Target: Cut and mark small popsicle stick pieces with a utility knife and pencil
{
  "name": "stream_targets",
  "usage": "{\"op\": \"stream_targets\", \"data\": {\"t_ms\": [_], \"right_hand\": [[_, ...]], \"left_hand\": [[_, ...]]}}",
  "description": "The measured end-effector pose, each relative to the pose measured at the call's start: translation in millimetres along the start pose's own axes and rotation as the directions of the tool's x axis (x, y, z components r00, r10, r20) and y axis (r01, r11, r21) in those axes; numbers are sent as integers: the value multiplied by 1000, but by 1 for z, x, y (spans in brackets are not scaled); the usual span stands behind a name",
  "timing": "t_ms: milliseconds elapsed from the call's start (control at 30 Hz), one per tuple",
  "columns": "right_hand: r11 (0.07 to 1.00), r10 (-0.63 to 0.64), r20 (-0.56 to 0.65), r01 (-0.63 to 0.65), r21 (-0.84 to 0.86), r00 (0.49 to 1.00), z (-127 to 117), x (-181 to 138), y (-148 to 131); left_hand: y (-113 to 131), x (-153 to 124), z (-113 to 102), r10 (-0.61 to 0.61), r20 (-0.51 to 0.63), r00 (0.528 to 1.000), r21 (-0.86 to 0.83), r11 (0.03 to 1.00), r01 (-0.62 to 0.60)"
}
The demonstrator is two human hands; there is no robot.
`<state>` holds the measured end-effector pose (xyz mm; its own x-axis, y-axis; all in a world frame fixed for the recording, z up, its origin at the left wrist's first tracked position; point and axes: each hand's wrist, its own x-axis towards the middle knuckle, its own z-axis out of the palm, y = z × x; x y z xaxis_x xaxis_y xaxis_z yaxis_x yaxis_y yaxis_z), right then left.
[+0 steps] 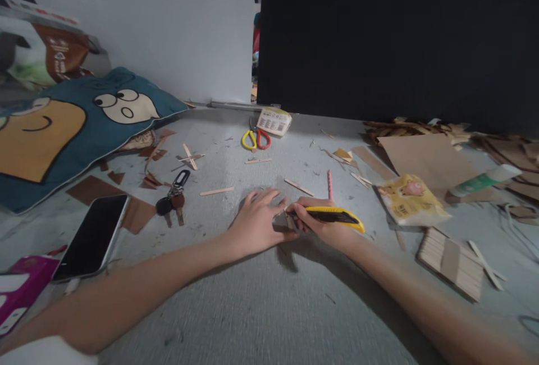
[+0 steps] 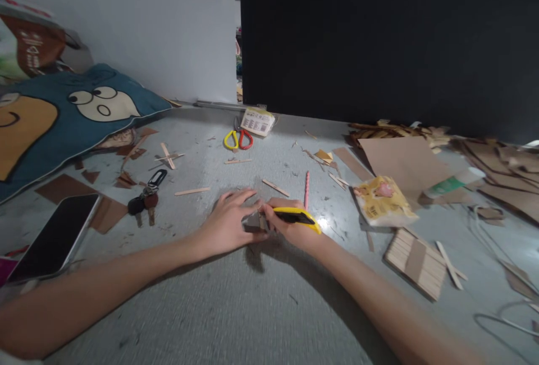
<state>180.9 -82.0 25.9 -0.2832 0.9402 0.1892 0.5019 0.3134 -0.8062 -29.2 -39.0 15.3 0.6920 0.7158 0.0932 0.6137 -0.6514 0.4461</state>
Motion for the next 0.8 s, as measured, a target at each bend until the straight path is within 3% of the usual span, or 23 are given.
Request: {"op": "stream_targets", "data": {"t_ms": [200,367,667,800], "right_hand": [[1000,3,-3,-3,-4,1000,-1,1,-2],[997,73,24,-74,28,997,0,-1,3],[992,97,-16,-96,79,995,6,-3,-4],[996,85,-94,-81,45,992,10,-9,-4]], "left_hand": [[1,1,5,28,-21,999,-22,999,-28],[-16,15,-13,69,171,983,-51,997,-61],[-11,7,-2,2,48,999,-2,1000,-2],[-11,7,0,13,16,1000,-24,1000,-13]]}}
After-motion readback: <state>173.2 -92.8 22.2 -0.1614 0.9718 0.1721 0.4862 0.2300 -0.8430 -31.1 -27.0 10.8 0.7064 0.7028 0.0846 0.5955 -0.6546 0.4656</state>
